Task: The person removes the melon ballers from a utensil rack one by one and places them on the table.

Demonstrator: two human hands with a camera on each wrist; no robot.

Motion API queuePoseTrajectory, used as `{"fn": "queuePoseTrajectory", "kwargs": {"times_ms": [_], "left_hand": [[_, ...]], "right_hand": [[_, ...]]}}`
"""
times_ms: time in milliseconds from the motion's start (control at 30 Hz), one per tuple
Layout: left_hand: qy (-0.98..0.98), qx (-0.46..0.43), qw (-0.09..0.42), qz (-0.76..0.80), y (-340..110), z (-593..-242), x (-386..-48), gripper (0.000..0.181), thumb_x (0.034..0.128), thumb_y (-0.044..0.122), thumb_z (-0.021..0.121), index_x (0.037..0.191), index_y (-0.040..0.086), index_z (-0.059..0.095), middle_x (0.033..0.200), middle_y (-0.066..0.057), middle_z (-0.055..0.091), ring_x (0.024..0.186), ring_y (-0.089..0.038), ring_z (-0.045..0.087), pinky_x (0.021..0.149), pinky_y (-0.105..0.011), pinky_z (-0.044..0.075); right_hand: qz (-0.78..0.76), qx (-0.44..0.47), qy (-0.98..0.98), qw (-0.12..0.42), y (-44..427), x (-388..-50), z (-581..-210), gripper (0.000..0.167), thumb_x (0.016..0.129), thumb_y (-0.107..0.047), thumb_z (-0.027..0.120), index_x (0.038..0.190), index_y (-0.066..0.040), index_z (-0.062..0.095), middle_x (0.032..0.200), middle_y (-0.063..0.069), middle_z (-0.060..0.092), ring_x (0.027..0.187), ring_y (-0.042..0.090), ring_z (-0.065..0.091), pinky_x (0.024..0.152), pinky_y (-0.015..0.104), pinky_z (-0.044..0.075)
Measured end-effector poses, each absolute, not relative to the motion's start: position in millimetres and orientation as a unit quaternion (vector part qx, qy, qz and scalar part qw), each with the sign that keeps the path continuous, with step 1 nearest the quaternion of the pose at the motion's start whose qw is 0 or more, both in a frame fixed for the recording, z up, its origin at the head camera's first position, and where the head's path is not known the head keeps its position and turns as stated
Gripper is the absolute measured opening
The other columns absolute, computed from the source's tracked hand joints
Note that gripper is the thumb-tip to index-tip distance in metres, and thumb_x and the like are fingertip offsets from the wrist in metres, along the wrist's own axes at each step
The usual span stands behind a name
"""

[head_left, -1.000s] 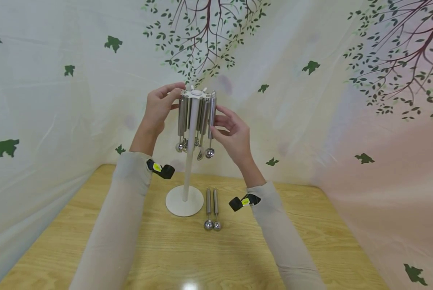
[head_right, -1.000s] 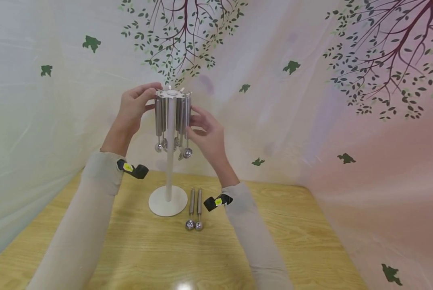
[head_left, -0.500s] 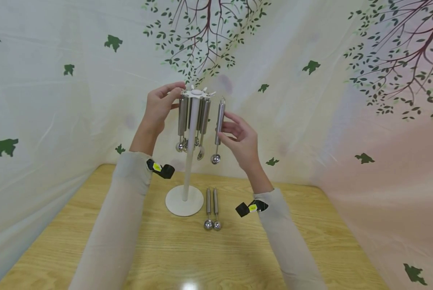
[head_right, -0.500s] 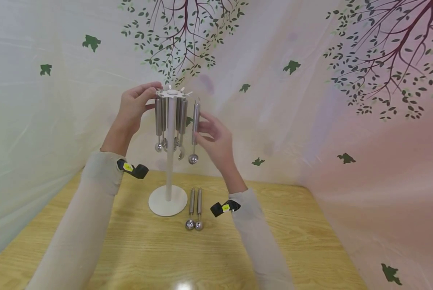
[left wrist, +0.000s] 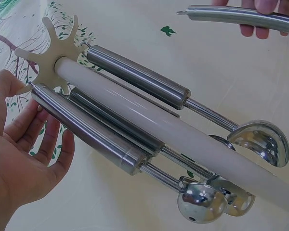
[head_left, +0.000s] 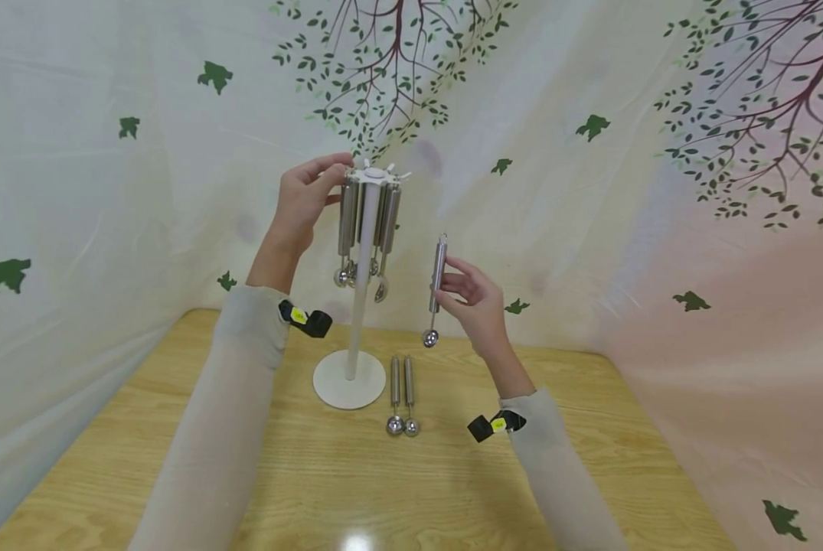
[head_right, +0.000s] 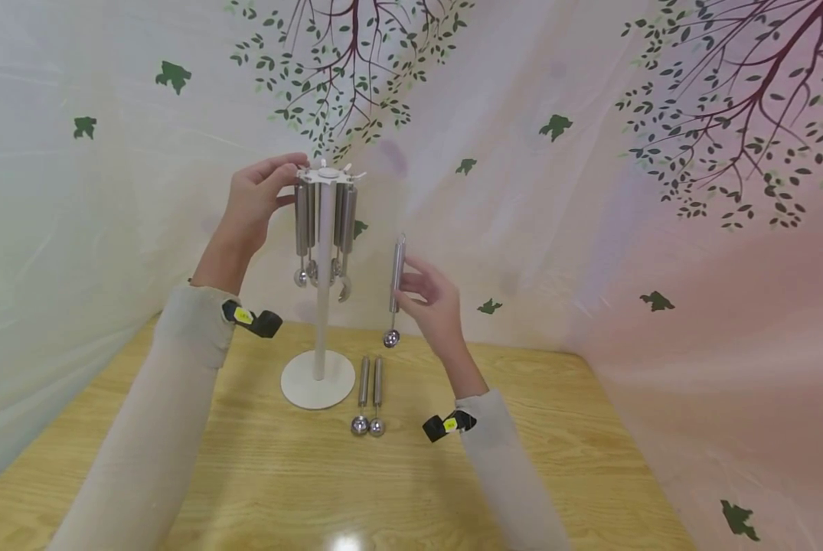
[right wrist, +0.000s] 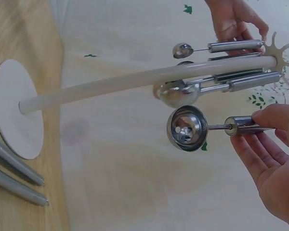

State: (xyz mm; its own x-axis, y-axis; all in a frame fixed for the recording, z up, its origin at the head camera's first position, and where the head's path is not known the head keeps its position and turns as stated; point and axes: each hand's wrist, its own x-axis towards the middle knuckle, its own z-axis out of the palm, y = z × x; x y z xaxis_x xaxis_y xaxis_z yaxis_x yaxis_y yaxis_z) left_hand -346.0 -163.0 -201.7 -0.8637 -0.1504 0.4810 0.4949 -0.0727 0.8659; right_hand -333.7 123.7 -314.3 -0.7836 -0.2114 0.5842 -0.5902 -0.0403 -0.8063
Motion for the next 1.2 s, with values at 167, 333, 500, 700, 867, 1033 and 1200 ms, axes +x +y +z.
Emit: {"fn": "queuePoseTrajectory", "kwargs": {"times_ms": [167, 333, 500, 700, 867, 1033, 1200], "left_hand": [[-0.642, -0.135, 0.224, -0.721, -163, -202, -346, 0.033, 0.0996, 0.022, 0.064, 0.127, 0.004, 0.069, 0.121, -0.002, 0.07, 0.1, -0.011, 0.066, 0.102, -0.038, 0.053], [-0.638, -0.136, 0.223, -0.724, -163, -203, -346, 0.033, 0.0993, 0.022, 0.064, 0.126, 0.004, 0.069, 0.122, -0.003, 0.07, 0.1, -0.011, 0.066, 0.102, -0.038, 0.053], [-0.637, -0.136, 0.223, -0.726, -163, -203, -346, 0.033, 0.0993, 0.022, 0.065, 0.127, 0.004, 0.069, 0.122, -0.002, 0.069, 0.102, -0.012, 0.066, 0.103, -0.038, 0.053], [-0.633, -0.136, 0.223, -0.728, -163, -203, -346, 0.033, 0.0991, 0.022, 0.065, 0.127, 0.004, 0.069, 0.119, -0.001, 0.07, 0.102, -0.012, 0.065, 0.103, -0.038, 0.053], [-0.628, -0.141, 0.224, -0.732, -162, -203, -346, 0.033, 0.0989, 0.021, 0.065, 0.127, 0.004, 0.069, 0.116, 0.0, 0.07, 0.102, -0.012, 0.065, 0.101, -0.037, 0.054], [-0.63, -0.137, 0.223, -0.731, -162, -203, -346, 0.033, 0.0992, 0.022, 0.065, 0.127, 0.004, 0.069, 0.117, 0.0, 0.07, 0.102, -0.012, 0.065, 0.103, -0.038, 0.053], [-0.63, -0.136, 0.222, -0.732, -161, -203, -345, 0.034, 0.0989, 0.022, 0.065, 0.128, 0.004, 0.068, 0.12, -0.002, 0.07, 0.102, -0.012, 0.065, 0.104, -0.039, 0.052]], "right_hand": [[0.653, 0.27, -0.696, 0.13, 134, -334, -336, 0.057, 0.086, 0.011, 0.073, 0.139, -0.001, 0.058, 0.117, 0.028, 0.069, 0.096, 0.01, 0.073, 0.085, 0.026, 0.061], [0.65, 0.248, -0.709, 0.118, 141, -333, -358, 0.057, 0.085, 0.012, 0.073, 0.139, -0.001, 0.058, 0.119, 0.033, 0.067, 0.094, 0.009, 0.073, 0.084, 0.025, 0.061], [0.641, 0.236, -0.724, 0.095, 145, -331, -379, 0.057, 0.085, 0.011, 0.073, 0.138, 0.0, 0.058, 0.119, 0.034, 0.067, 0.095, 0.011, 0.073, 0.084, 0.024, 0.06], [0.62, 0.228, -0.748, 0.069, 151, -327, -404, 0.056, 0.086, 0.006, 0.075, 0.138, -0.004, 0.06, 0.117, 0.03, 0.069, 0.099, 0.022, 0.073, 0.083, 0.024, 0.06], [0.606, 0.226, -0.762, 0.044, 153, -325, -420, 0.055, 0.087, 0.004, 0.076, 0.139, -0.004, 0.059, 0.116, 0.029, 0.07, 0.098, 0.022, 0.073, 0.081, 0.023, 0.06], [0.594, 0.221, -0.772, 0.032, 153, -324, -431, 0.054, 0.087, 0.005, 0.075, 0.138, -0.002, 0.059, 0.115, 0.028, 0.071, 0.096, 0.021, 0.074, 0.08, 0.023, 0.06], [0.59, 0.218, -0.777, 0.025, 153, -321, -440, 0.054, 0.086, 0.006, 0.075, 0.138, 0.001, 0.059, 0.112, 0.029, 0.071, 0.095, 0.023, 0.074, 0.079, 0.022, 0.06]]}}
